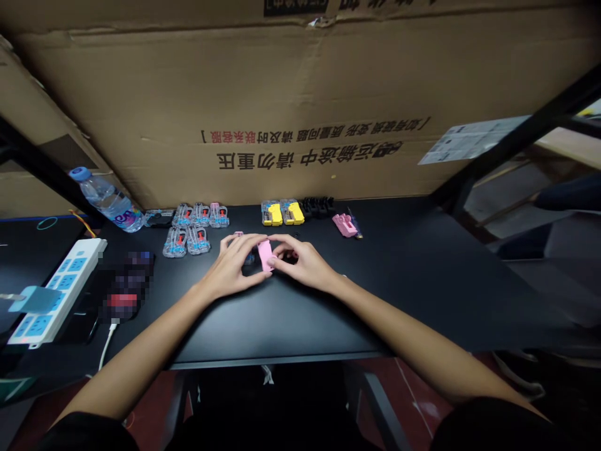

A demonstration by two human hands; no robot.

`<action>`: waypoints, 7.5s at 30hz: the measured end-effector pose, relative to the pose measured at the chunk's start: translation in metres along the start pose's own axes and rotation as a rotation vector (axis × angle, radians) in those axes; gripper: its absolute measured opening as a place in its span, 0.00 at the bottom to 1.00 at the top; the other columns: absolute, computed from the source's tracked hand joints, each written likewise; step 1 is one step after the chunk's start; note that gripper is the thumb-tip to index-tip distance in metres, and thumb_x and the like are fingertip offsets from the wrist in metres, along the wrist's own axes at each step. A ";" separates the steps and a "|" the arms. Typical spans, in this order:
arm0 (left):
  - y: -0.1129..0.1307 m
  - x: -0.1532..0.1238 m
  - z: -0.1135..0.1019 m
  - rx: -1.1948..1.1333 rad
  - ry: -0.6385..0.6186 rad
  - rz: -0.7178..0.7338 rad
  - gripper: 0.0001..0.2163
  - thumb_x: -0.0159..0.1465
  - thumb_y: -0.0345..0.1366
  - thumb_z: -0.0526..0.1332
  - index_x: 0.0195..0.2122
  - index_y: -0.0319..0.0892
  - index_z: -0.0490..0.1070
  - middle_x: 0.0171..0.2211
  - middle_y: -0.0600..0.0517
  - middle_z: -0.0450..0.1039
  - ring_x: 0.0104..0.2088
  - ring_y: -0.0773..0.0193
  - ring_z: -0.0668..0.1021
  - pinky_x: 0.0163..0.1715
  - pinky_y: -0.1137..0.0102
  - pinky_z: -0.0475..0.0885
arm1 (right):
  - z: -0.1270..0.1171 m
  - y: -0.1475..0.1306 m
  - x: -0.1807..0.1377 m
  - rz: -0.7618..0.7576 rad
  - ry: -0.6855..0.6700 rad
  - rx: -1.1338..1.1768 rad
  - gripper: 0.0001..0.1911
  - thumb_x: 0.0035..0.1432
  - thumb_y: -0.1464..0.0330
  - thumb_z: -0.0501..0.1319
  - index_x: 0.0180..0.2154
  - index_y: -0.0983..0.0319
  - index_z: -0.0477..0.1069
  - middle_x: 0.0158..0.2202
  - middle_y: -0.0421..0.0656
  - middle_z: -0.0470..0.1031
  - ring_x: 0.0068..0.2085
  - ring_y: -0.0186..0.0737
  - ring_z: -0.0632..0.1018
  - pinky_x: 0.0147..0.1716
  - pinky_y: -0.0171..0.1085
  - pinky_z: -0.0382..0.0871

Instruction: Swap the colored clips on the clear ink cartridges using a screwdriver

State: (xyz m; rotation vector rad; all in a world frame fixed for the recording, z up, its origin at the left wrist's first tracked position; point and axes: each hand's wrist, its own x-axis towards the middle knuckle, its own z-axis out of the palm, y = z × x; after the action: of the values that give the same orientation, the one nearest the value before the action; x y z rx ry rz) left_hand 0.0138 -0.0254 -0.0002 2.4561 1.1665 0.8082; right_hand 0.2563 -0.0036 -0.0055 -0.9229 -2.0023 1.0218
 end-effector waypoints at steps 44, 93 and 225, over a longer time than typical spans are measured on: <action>-0.003 0.000 0.006 0.092 -0.101 -0.020 0.29 0.66 0.52 0.67 0.66 0.47 0.71 0.59 0.44 0.78 0.63 0.46 0.73 0.70 0.46 0.53 | -0.034 0.015 0.005 -0.006 -0.137 -0.432 0.08 0.69 0.62 0.65 0.42 0.58 0.78 0.40 0.47 0.78 0.43 0.48 0.78 0.46 0.45 0.73; -0.001 0.000 0.004 0.099 -0.072 0.057 0.29 0.65 0.52 0.68 0.65 0.47 0.73 0.59 0.43 0.78 0.63 0.46 0.74 0.70 0.46 0.54 | 0.006 0.002 0.000 0.344 -0.199 0.425 0.23 0.58 0.53 0.73 0.44 0.58 0.67 0.28 0.35 0.77 0.28 0.36 0.79 0.32 0.39 0.77; -0.032 0.006 0.017 -0.638 0.109 -0.267 0.37 0.64 0.46 0.72 0.71 0.45 0.59 0.50 0.45 0.84 0.49 0.51 0.86 0.59 0.50 0.78 | 0.019 0.017 0.029 0.240 0.189 0.405 0.26 0.55 0.52 0.74 0.48 0.62 0.76 0.34 0.43 0.82 0.27 0.38 0.78 0.30 0.40 0.79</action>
State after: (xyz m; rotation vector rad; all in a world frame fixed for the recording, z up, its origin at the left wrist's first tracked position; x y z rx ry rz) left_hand 0.0074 -0.0018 -0.0271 1.7209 1.0347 1.0437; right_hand 0.2312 0.0207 -0.0214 -1.0046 -1.4794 1.3561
